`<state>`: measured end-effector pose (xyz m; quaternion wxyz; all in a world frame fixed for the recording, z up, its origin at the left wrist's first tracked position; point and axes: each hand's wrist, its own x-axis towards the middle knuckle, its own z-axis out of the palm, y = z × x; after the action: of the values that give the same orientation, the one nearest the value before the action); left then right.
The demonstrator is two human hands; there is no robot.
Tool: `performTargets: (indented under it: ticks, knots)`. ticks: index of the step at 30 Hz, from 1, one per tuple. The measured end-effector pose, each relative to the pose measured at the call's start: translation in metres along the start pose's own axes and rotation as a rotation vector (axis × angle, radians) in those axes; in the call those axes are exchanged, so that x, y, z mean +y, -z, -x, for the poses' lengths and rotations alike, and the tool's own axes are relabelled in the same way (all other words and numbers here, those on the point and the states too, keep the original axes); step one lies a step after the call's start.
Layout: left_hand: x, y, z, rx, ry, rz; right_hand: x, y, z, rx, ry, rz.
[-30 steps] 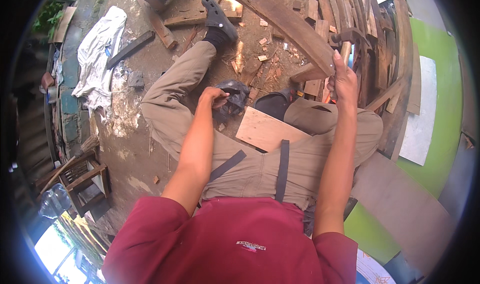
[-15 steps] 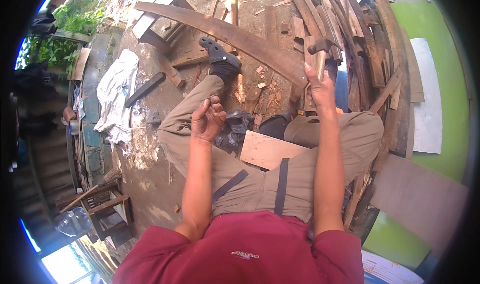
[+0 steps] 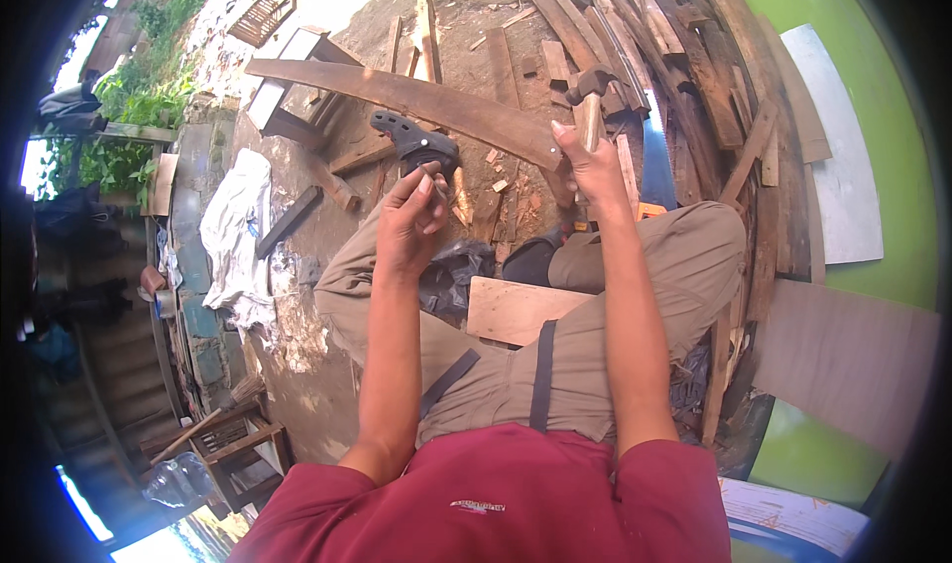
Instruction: The person sits on the ground and assembles a small wooden structure. They use a hammer to drive nails into the wood pieces to secure them together.
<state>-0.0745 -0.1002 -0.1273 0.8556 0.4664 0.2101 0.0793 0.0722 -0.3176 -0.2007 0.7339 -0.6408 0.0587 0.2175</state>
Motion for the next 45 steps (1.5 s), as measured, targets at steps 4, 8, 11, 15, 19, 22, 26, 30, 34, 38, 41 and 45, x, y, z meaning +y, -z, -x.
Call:
performTargets:
  ticks: [4,8,11,15,19,22,26,30,34,38,41,45]
  knots:
    - [-0.013,-0.031,-0.034,0.042,-0.300,-0.352,0.005,0.001,-0.005,-0.027,-0.034,0.026]
    - [-0.031,-0.054,-0.075,-0.118,-0.469,-0.639,0.012,-0.002,-0.007,-0.012,-0.014,0.026]
    - [-0.040,-0.073,-0.089,-0.129,-0.430,-0.754,0.028,0.011,-0.014,0.018,-0.017,-0.005]
    - [-0.048,-0.072,-0.099,-0.106,-0.384,-0.745,0.037,0.023,-0.008,0.059,-0.123,-0.114]
    - [-0.056,-0.071,-0.104,-0.187,-0.351,-0.652,0.039,0.028,-0.005,0.184,-0.121,-0.092]
    - [-0.064,-0.075,-0.106,-0.177,-0.475,-0.783,0.040,0.031,-0.006,0.245,-0.109,-0.102]
    - [-0.065,-0.080,-0.112,-0.129,-0.332,-0.755,0.043,0.035,-0.004,0.213,-0.121,-0.053]
    - [-0.061,-0.085,-0.113,-0.127,-0.356,-0.821,0.048,0.040,-0.005,0.173,-0.165,-0.038]
    - [-0.064,-0.084,-0.111,-0.113,-0.417,-0.857,0.051,0.040,-0.003,0.163,-0.180,-0.051]
    - [-0.067,-0.083,-0.110,-0.097,-0.438,-0.867,0.051,0.038,0.002,0.171,-0.176,-0.040]
    - [-0.068,-0.080,-0.111,-0.112,-0.491,-0.893,0.048,0.038,0.006,0.181,-0.166,-0.036]
    - [-0.070,-0.079,-0.111,-0.148,-0.493,-0.857,0.045,0.038,0.011,0.201,-0.118,-0.048]
